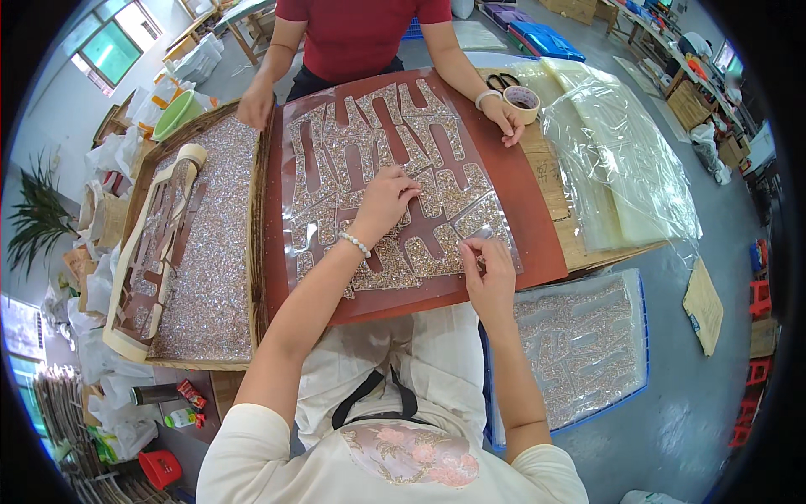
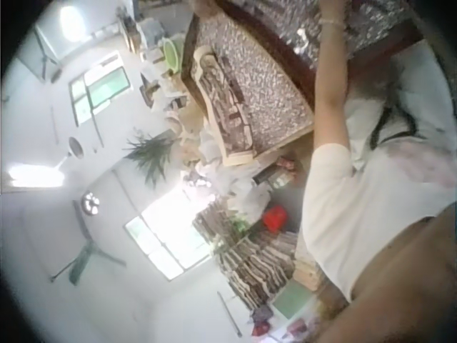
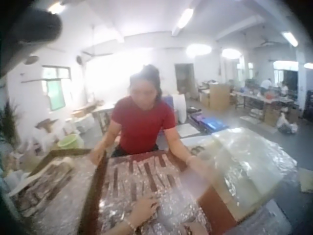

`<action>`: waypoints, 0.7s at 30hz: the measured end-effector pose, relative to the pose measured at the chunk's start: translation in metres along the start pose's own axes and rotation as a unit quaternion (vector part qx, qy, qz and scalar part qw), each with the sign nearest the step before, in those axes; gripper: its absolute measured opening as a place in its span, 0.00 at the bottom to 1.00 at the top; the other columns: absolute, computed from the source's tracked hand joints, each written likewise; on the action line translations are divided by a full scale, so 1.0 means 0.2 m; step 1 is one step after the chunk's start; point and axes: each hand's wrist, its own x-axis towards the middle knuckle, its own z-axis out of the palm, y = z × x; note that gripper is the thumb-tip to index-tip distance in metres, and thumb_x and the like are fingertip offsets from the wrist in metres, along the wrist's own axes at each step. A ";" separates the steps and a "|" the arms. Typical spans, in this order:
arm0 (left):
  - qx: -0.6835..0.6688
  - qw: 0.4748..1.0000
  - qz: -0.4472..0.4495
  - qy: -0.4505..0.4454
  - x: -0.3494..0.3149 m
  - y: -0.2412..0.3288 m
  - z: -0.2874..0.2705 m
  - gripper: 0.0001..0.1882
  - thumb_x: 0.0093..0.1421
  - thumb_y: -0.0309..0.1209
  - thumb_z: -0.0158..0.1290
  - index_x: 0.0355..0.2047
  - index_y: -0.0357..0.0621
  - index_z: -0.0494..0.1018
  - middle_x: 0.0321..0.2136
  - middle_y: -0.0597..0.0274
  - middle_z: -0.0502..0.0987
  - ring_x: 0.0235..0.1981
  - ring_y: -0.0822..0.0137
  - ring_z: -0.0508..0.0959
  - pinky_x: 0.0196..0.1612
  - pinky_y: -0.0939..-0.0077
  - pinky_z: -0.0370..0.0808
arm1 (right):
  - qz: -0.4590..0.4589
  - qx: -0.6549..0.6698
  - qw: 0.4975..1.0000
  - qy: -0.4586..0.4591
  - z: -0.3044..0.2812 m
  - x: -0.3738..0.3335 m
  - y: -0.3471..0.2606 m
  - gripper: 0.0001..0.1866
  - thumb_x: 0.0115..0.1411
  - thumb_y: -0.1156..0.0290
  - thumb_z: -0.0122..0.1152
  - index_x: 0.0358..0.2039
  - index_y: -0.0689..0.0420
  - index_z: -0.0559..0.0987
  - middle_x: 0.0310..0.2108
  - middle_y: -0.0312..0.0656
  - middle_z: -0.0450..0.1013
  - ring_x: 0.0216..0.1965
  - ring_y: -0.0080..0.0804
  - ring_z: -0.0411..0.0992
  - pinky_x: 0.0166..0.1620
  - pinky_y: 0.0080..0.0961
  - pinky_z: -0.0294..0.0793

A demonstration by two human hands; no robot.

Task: Applying shoe pattern components to a transparent adhesive sheet using a wooden frame.

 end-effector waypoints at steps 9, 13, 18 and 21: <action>0.030 0.999 0.014 0.030 -0.05 0.07 0.01 0.05 0.52 0.27 0.58 0.28 0.38 0.78 0.29 0.56 0.74 0.37 0.55 0.74 0.40 0.65 0.71 | -0.043 -0.021 0.999 -0.025 0.07 0.09 -0.06 0.05 0.57 0.74 0.58 0.34 0.58 0.76 0.32 0.42 0.72 0.36 0.42 0.69 0.41 0.36 0.67; 0.037 0.997 -0.044 0.047 -0.06 0.12 0.01 0.06 0.52 0.27 0.58 0.24 0.38 0.75 0.28 0.56 0.72 0.36 0.55 0.73 0.40 0.63 0.71 | -0.033 -0.019 0.999 -0.034 0.10 0.08 -0.04 0.05 0.56 0.73 0.59 0.34 0.58 0.76 0.33 0.43 0.72 0.38 0.43 0.68 0.41 0.36 0.67; 0.067 0.996 -0.047 0.029 -0.11 0.14 0.01 0.08 0.54 0.30 0.56 0.23 0.38 0.74 0.29 0.57 0.72 0.38 0.56 0.71 0.43 0.65 0.70 | -0.038 -0.022 0.999 -0.018 0.10 0.06 -0.05 0.05 0.57 0.73 0.59 0.34 0.58 0.77 0.33 0.43 0.72 0.38 0.43 0.69 0.41 0.36 0.68; 0.138 0.989 0.031 0.034 -0.15 0.17 0.02 0.05 0.53 0.29 0.57 0.27 0.40 0.76 0.29 0.60 0.72 0.36 0.58 0.71 0.41 0.65 0.69 | -0.025 -0.024 0.999 -0.018 0.07 0.06 -0.03 0.05 0.57 0.73 0.59 0.34 0.58 0.77 0.33 0.43 0.72 0.38 0.42 0.69 0.41 0.35 0.68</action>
